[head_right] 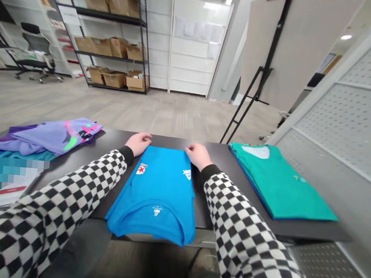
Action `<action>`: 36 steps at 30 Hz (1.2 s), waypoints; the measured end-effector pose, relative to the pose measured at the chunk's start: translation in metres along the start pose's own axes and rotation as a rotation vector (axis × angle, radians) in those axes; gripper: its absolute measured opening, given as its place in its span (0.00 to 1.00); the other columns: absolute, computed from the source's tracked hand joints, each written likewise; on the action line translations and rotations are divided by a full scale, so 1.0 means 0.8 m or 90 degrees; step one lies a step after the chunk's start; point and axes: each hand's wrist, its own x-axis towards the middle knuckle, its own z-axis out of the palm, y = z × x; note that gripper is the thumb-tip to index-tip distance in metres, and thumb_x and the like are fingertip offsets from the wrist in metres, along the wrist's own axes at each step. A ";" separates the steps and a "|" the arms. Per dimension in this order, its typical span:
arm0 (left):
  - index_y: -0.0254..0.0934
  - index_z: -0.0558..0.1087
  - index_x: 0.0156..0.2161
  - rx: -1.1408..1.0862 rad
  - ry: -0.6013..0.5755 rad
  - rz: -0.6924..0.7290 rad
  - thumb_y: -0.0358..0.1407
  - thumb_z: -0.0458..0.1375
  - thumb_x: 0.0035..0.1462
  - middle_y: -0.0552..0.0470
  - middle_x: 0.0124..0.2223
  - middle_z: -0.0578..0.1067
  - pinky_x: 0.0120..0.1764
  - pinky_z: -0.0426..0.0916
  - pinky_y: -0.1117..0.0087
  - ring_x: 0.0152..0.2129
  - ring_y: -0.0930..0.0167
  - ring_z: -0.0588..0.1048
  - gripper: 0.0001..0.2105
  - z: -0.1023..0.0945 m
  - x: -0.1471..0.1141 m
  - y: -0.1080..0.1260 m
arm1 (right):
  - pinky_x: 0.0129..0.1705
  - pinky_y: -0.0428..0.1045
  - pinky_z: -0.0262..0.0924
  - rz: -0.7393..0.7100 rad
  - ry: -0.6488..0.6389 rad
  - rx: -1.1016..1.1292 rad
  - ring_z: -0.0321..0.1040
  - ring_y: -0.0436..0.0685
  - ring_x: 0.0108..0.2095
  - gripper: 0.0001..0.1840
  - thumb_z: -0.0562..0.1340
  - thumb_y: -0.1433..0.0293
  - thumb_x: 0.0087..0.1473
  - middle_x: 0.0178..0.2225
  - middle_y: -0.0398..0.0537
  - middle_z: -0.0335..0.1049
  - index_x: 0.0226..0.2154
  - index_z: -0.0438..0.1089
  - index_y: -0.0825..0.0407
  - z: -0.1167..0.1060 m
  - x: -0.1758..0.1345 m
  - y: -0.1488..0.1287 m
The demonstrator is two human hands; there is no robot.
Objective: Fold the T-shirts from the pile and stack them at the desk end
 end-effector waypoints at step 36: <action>0.31 0.87 0.52 0.799 0.028 -0.100 0.59 0.48 0.69 0.22 0.67 0.77 0.71 0.48 0.29 0.72 0.34 0.64 0.35 -0.133 -0.141 -0.057 | 0.41 0.54 0.68 0.177 0.384 0.274 0.78 0.63 0.34 0.21 0.60 0.58 0.52 0.37 0.56 0.86 0.39 0.83 0.52 -0.016 -0.192 0.049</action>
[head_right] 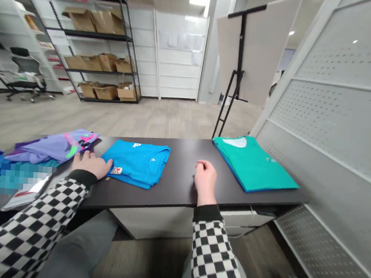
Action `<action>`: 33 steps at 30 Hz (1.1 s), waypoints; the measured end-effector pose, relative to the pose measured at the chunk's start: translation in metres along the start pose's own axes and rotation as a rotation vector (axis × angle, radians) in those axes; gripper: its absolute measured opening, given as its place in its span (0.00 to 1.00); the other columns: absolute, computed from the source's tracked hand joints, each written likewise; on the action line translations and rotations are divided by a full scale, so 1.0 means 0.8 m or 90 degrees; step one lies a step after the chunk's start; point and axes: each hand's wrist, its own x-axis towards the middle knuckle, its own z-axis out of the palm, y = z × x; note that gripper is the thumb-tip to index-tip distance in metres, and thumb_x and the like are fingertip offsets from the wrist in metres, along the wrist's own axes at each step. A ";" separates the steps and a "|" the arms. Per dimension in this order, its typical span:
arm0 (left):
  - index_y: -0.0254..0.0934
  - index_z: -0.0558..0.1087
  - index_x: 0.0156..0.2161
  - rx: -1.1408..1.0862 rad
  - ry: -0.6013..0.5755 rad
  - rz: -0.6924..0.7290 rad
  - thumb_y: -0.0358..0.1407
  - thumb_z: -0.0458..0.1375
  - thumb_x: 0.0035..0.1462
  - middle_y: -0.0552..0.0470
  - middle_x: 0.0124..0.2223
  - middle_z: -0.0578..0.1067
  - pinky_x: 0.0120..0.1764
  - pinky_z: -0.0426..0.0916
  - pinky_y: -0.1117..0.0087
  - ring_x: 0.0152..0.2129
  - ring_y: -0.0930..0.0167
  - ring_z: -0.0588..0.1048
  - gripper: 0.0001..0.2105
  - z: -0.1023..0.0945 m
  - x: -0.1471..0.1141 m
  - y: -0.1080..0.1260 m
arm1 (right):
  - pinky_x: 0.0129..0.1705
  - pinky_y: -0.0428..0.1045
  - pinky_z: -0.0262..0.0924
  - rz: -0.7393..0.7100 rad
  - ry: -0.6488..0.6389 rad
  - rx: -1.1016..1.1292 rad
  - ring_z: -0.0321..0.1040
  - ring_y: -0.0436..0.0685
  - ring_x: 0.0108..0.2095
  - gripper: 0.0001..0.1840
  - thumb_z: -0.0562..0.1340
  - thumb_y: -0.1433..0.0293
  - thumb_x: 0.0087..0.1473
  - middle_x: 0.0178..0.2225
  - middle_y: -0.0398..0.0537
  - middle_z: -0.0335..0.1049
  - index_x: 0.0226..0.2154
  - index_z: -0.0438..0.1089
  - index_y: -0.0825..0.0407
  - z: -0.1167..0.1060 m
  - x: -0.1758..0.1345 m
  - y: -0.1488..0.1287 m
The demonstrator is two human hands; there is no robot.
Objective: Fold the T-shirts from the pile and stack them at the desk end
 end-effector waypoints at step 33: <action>0.40 0.74 0.73 -0.235 -0.019 0.365 0.57 0.64 0.66 0.39 0.75 0.71 0.75 0.63 0.49 0.73 0.51 0.69 0.36 -0.032 -0.174 -0.045 | 0.76 0.81 0.43 -0.505 -0.577 -0.224 0.65 0.74 0.73 0.27 0.74 0.48 0.64 0.68 0.59 0.74 0.57 0.77 0.46 0.046 -0.183 -0.068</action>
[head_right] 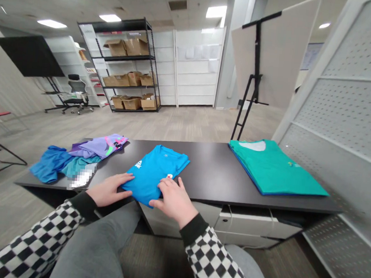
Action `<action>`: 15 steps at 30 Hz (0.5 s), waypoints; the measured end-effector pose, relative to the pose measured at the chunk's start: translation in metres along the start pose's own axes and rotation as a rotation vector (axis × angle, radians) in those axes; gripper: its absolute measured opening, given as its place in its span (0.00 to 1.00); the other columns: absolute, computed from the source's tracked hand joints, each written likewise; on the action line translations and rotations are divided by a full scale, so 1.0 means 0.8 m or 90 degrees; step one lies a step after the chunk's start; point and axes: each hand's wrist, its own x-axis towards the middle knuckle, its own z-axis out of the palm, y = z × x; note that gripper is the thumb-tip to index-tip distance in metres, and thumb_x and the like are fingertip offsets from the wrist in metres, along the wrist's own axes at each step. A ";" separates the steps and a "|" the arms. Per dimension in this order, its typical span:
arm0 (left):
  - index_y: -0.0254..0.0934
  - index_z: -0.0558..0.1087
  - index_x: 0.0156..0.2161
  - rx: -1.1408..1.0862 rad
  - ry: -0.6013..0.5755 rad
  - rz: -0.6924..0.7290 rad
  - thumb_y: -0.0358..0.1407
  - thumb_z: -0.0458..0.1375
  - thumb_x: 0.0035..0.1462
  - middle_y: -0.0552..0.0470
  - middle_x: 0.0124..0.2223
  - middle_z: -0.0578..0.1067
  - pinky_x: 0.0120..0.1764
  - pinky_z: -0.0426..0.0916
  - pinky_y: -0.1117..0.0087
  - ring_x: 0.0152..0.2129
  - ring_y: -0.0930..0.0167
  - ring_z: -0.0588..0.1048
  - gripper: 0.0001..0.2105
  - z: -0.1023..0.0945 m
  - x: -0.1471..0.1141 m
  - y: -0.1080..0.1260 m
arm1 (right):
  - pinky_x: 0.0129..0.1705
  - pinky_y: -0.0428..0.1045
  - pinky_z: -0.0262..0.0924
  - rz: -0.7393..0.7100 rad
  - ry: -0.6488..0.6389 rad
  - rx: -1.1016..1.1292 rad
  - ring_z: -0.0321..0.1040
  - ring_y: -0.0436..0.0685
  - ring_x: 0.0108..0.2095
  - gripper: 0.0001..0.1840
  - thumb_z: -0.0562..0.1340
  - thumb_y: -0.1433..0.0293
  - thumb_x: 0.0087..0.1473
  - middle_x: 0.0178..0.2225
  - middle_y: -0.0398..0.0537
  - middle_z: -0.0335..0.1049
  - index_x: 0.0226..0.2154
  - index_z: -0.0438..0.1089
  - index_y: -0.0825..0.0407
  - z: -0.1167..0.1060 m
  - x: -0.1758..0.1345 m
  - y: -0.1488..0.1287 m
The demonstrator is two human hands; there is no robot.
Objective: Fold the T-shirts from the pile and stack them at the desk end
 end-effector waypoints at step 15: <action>0.46 0.83 0.61 -0.075 0.104 0.189 0.36 0.53 0.72 0.45 0.55 0.87 0.60 0.77 0.52 0.53 0.57 0.84 0.21 0.031 0.021 0.053 | 0.79 0.75 0.44 -0.048 -0.016 -0.163 0.67 0.69 0.73 0.24 0.65 0.74 0.70 0.70 0.57 0.74 0.65 0.76 0.45 -0.026 -0.057 0.050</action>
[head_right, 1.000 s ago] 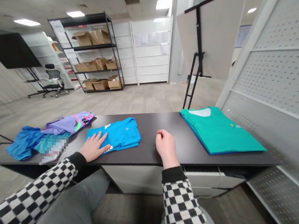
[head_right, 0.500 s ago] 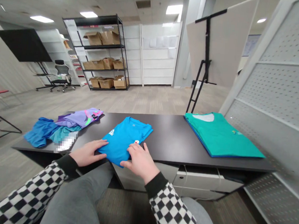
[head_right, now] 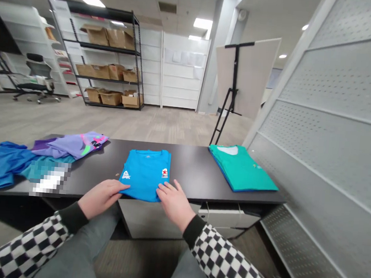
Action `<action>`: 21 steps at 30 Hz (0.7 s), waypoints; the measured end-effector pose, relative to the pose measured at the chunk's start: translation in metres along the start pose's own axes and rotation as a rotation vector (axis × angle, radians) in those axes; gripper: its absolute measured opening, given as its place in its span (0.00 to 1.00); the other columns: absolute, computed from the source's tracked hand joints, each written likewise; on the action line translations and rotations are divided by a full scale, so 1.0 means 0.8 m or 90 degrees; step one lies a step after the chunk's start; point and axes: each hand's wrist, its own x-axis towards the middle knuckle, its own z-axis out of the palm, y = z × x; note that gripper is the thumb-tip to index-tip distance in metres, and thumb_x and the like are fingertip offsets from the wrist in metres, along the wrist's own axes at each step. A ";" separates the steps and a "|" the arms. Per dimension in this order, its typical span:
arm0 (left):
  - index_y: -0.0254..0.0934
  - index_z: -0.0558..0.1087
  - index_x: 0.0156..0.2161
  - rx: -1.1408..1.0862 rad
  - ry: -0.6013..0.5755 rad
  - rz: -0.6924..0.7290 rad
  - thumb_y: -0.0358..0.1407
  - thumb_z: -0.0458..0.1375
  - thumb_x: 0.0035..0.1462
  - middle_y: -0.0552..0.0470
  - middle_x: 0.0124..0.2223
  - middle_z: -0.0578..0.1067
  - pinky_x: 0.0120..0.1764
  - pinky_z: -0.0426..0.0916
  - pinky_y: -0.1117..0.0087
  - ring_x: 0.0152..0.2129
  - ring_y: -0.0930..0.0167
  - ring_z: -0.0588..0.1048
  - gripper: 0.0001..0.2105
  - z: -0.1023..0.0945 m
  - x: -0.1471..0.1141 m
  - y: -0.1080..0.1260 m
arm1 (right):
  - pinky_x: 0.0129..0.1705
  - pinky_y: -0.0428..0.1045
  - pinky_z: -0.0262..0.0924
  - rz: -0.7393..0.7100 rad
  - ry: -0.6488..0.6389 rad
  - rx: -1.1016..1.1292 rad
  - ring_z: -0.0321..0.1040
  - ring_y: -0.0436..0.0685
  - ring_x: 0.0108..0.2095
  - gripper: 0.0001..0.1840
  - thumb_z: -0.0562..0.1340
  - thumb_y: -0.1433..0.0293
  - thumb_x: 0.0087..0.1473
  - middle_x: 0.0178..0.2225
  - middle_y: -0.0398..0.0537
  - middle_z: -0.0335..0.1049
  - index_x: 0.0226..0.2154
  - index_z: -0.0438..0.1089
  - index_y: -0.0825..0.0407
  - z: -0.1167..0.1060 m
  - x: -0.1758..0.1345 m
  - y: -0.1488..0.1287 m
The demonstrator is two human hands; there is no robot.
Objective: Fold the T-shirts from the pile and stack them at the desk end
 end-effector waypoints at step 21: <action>0.26 0.82 0.53 -0.296 0.154 -0.055 0.57 0.70 0.64 0.46 0.41 0.83 0.50 0.80 0.56 0.38 0.66 0.81 0.30 -0.256 0.252 0.124 | 0.52 0.54 0.66 0.089 0.146 -0.130 0.75 0.58 0.45 0.20 0.64 0.54 0.74 0.41 0.45 0.78 0.44 0.80 0.54 -0.419 0.031 0.045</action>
